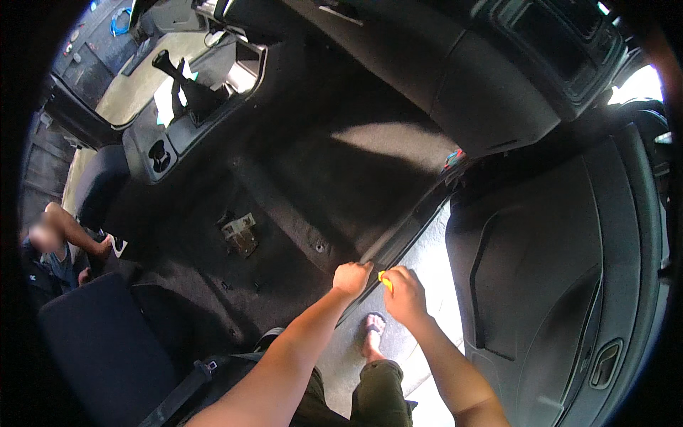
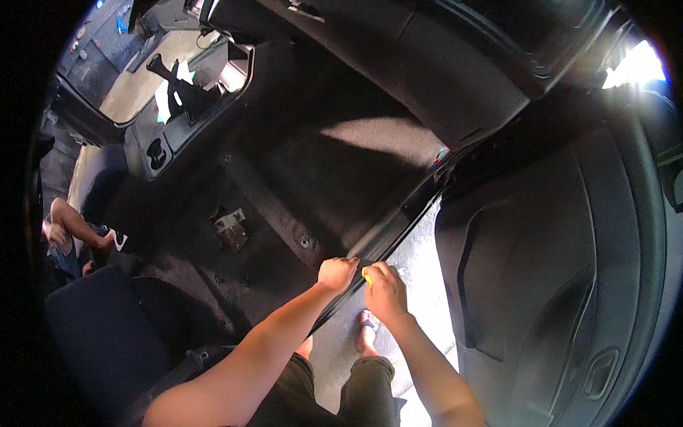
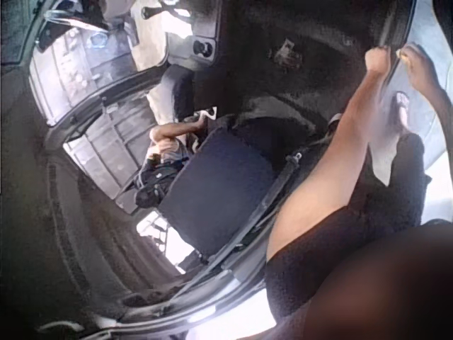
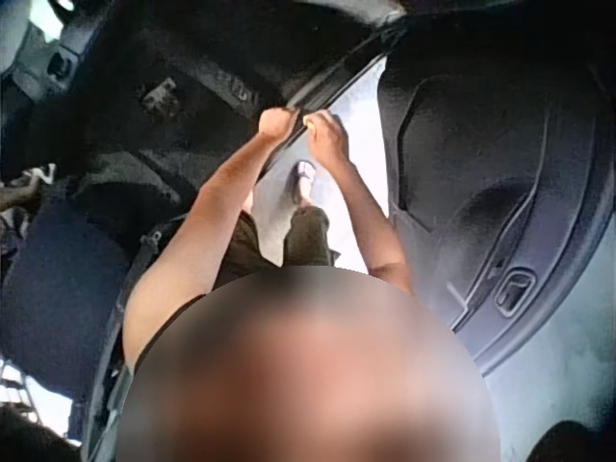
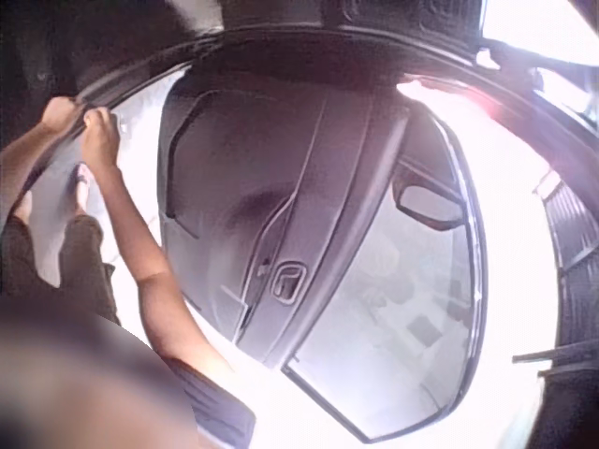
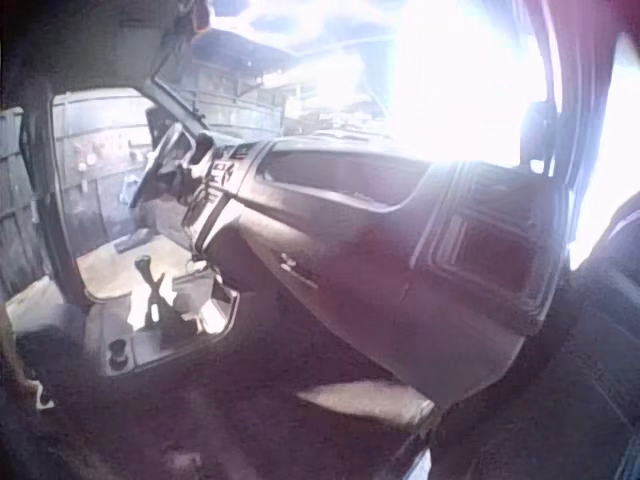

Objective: The person uses a yellow-handled screwdriver to pry and remove a long black plastic trim piece from the rear passenger-side door sill of a car. After removing the first trim, they walk to the driver's side and repeat the process to remove a similar trim piece from that door sill.

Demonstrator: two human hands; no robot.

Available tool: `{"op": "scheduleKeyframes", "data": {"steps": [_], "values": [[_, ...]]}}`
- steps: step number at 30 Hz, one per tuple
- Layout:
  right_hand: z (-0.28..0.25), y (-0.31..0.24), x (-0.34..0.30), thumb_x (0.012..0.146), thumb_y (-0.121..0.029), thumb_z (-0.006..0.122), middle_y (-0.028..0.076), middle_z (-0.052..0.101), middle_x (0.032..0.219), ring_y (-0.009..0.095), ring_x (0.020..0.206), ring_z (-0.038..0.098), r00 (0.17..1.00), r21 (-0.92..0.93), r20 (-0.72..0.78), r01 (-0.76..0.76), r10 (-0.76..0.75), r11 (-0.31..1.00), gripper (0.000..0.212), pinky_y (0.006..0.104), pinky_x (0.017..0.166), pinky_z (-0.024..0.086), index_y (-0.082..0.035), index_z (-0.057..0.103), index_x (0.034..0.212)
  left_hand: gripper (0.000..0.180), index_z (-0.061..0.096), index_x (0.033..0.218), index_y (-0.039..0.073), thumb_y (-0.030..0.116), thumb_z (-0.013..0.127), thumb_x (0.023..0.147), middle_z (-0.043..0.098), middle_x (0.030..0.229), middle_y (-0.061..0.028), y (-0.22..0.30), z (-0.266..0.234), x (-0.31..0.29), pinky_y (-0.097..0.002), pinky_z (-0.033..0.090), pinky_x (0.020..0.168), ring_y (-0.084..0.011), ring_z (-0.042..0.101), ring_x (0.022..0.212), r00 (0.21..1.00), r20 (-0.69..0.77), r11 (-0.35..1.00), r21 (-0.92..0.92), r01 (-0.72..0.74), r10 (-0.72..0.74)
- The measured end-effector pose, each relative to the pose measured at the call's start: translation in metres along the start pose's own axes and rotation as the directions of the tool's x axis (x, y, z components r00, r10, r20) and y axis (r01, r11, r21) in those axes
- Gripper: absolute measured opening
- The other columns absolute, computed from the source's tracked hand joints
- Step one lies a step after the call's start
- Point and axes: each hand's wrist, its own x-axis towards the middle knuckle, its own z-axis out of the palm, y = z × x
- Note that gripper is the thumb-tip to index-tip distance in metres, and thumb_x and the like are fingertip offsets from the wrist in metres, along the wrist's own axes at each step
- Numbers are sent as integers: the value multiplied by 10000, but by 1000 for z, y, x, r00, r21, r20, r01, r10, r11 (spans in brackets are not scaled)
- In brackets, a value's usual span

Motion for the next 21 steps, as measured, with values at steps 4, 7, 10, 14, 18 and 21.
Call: {"op": "scheduleKeyframes", "data": {"steps": [4,7,10,14,18,21], "values": [[-8,-1,1,981,-215,648,208,710,1004,427,925,716,982,-125,79,-161,172,979,223,522,805,572,-46,646,1126,246,719,1129,146,236,572,953,768,924,-145,2,14,5,-454,610,745,-316,766,899,988,-155,1000,8,-14,16],[-22,6,3,1060,-351,542,254,718,832,470,790,728,934,-257,228,-215,275,942,297,581,748,563,-66,612,1106,213,732,1034,122,246,624,898,747,847,-126,9,27,9,-449,597,723,-306,751,863,982,-190,999,53,-12,22],[-32,13,4,973,-181,642,198,687,954,424,919,708,966,-242,236,-44,103,969,165,544,787,562,-66,611,1088,177,691,976,99,244,630,895,740,841,-139,15,33,12,-464,594,738,-328,747,877,973,-224,998,-14,54,-55],[-34,20,6,851,-43,713,153,605,1057,387,1038,652,968,-136,177,202,-177,970,276,508,829,550,-72,614,1107,170,664,936,82,244,633,895,740,848,-148,17,28,10,-471,593,756,-345,745,882,968,-246,998,-45,45,-55],[-25,16,12,899,-106,724,168,622,1074,413,1000,680,981,-74,190,38,-24,997,213,515,811,552,-73,627,1086,199,663,981,67,242,641,888,752,910,-142,17,22,10,-462,604,796,-350,750,920,986,-153,998,-5,64,-64],[-23,17,14,958,-143,687,189,667,999,425,919,707,977,-87,206,-32,49,996,123,515,786,558,-56,628,1021,201,662,1028,68,218,637,896,754,977,-145,21,24,11,-427,614,821,-311,752,983,991,-97,994,54,98,-92]]}}
